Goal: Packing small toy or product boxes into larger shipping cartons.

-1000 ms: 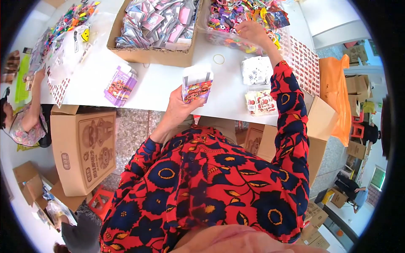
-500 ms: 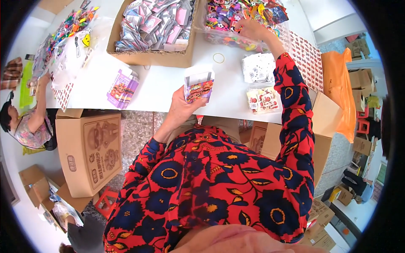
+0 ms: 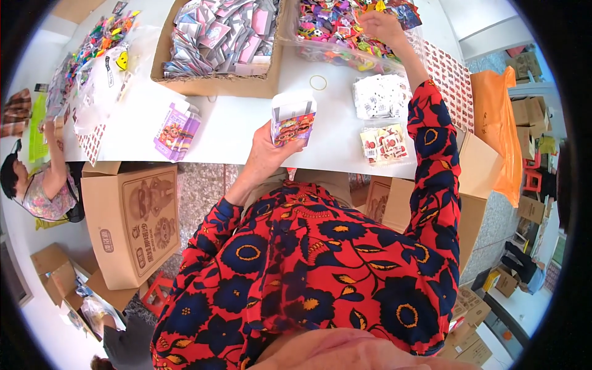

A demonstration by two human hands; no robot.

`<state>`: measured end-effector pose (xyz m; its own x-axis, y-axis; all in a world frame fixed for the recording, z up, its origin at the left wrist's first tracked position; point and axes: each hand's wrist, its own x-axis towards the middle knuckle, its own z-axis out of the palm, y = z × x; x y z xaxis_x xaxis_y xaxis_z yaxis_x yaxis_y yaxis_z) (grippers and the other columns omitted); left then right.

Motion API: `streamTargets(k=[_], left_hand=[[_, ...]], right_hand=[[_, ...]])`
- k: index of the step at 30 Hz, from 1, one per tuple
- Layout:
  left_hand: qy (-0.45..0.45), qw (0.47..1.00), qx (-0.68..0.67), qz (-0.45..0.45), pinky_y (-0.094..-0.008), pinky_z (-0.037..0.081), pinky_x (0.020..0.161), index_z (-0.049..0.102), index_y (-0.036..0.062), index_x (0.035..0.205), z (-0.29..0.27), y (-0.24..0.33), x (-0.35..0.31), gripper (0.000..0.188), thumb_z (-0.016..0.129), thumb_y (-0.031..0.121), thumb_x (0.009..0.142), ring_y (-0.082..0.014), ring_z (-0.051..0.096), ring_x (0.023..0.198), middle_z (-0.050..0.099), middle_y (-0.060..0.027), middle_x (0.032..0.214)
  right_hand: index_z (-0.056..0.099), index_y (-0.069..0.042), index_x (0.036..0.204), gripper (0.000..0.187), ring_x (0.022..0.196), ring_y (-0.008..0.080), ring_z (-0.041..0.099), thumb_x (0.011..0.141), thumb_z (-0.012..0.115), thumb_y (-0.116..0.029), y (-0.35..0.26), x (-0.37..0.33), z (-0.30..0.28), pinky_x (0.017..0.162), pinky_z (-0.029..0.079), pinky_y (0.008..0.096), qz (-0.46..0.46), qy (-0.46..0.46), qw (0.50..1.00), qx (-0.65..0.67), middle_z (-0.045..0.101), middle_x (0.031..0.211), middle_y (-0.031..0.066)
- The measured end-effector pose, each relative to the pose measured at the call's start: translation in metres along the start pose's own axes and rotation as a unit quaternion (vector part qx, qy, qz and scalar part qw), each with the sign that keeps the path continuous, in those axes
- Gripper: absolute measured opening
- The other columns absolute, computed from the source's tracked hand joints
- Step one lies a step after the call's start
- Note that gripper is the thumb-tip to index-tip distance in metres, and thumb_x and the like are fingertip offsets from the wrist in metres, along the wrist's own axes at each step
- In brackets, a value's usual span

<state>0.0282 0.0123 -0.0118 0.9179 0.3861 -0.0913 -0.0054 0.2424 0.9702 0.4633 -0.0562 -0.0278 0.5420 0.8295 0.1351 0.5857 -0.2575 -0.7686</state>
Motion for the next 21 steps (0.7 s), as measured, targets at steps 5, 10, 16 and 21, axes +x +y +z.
streamTargets(k=[5,10,16,21], left_hand=[[0.001,1.0,-0.012,-0.004,-0.0261,0.053,0.07,0.055,-0.0044,0.114,0.006,0.004,0.005,0.034,0.066,0.005,0.083,-0.0111,0.061,0.081,0.065,-0.0079,0.096],[-0.018,1.0,0.006,-0.002,-0.0283,0.055,0.073,0.056,-0.0022,0.115,0.008,0.002,0.008,0.035,0.067,0.007,0.083,-0.0153,0.064,0.09,0.066,-0.0103,0.103],[-0.013,1.0,-0.01,-0.018,-0.0261,0.053,0.072,0.054,-0.004,0.115,0.011,0.001,0.012,0.037,0.067,0.004,0.081,-0.0113,0.062,0.083,0.065,-0.0083,0.097],[-0.04,0.999,0.019,0.0,-0.0273,0.054,0.072,0.056,-0.0018,0.116,0.013,-0.006,0.014,0.035,0.067,0.008,0.084,-0.0136,0.063,0.088,0.066,-0.0089,0.103]], right_hand=[[0.062,-0.002,0.107,0.023,0.085,0.0104,0.062,0.085,0.061,-0.007,-0.006,-0.005,-0.007,0.075,0.051,0.0245,-0.002,0.035,0.998,0.053,0.067,0.095,0.0035],[0.06,0.001,0.103,0.024,0.081,0.014,0.062,0.08,0.062,-0.001,-0.049,-0.029,-0.013,0.071,0.051,0.027,-0.039,0.125,0.991,0.032,0.065,0.092,0.0084],[0.062,-0.002,0.098,0.017,0.083,0.0194,0.064,0.081,0.059,-0.002,-0.181,-0.095,0.013,0.07,0.052,0.0322,-0.063,0.114,0.975,0.181,0.065,0.092,0.009],[0.066,-0.004,0.1,0.021,0.09,0.0181,0.064,0.082,0.059,0.004,-0.219,-0.141,0.03,0.074,0.052,0.0259,-0.369,0.04,0.926,-0.072,0.067,0.098,0.0058]])
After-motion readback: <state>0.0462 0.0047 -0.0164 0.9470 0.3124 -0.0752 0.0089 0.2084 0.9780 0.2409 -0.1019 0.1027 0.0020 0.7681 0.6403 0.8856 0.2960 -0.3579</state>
